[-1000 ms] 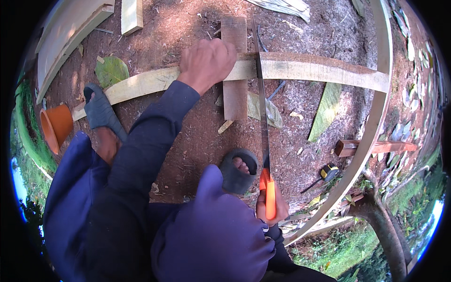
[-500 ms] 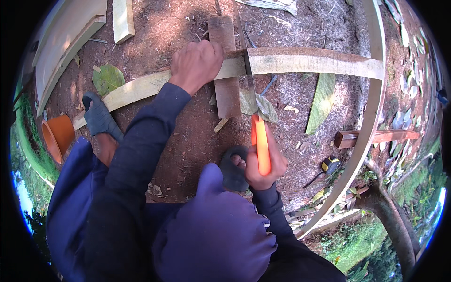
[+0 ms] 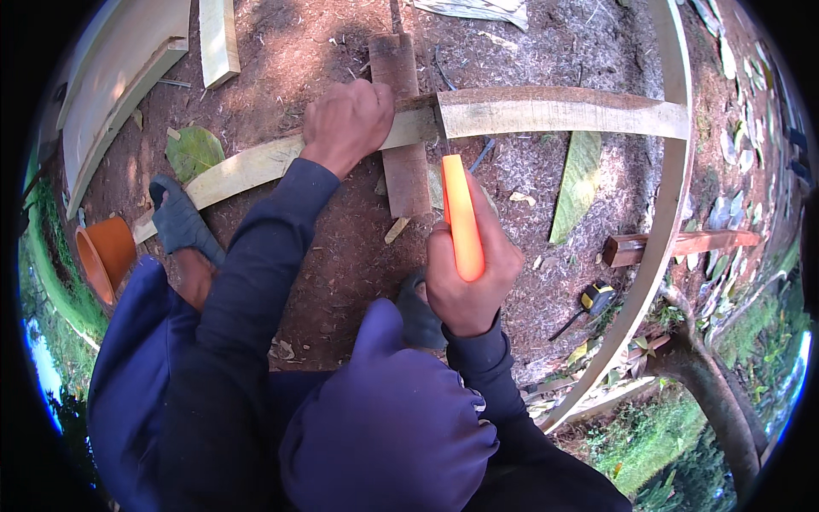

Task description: The person uses a hand saw to cut a wooden plank placed on a makeshift support. They adjust the wood, saw through it, and then inspect the cut piece before setting it aside.

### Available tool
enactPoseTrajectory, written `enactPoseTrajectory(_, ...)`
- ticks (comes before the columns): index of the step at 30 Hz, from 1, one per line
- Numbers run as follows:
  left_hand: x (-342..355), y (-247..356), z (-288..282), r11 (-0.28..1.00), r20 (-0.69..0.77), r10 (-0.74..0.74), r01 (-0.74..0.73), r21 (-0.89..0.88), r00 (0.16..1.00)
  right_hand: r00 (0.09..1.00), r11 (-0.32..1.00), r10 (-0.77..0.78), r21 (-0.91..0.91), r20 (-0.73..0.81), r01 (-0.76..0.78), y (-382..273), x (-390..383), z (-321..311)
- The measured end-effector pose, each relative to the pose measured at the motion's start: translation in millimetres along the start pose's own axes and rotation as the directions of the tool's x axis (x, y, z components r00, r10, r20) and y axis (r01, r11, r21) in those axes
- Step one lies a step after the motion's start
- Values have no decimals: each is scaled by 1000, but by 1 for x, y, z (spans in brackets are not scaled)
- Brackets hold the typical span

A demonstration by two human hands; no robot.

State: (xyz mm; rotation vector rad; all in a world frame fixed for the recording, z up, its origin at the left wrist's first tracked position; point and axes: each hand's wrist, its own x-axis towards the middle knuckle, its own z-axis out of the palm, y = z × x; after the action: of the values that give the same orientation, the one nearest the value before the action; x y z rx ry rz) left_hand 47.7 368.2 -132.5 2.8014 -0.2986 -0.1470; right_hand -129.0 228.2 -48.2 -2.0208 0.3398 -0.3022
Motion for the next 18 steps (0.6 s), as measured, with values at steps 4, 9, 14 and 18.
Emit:
enactPoseTrajectory(4,3,2,-9,995,124,-97,100,-15,987,996,998,-11,-68,90,17,18,-90,-59)
enactPoseTrajectory(9,2,15,-12,983,187,-182,180,31,965,994,997,68,21,87,-70,13,-103,-64)
enactPoseTrajectory(14,8,3,-4,998,172,-12,1,60,985,1000,992,-3,124,-19,5,17,-17,-4)
enactPoseTrajectory(18,10,6,-8,989,227,-146,134,68,963,996,999,-34,34,79,31,34,-121,-67)
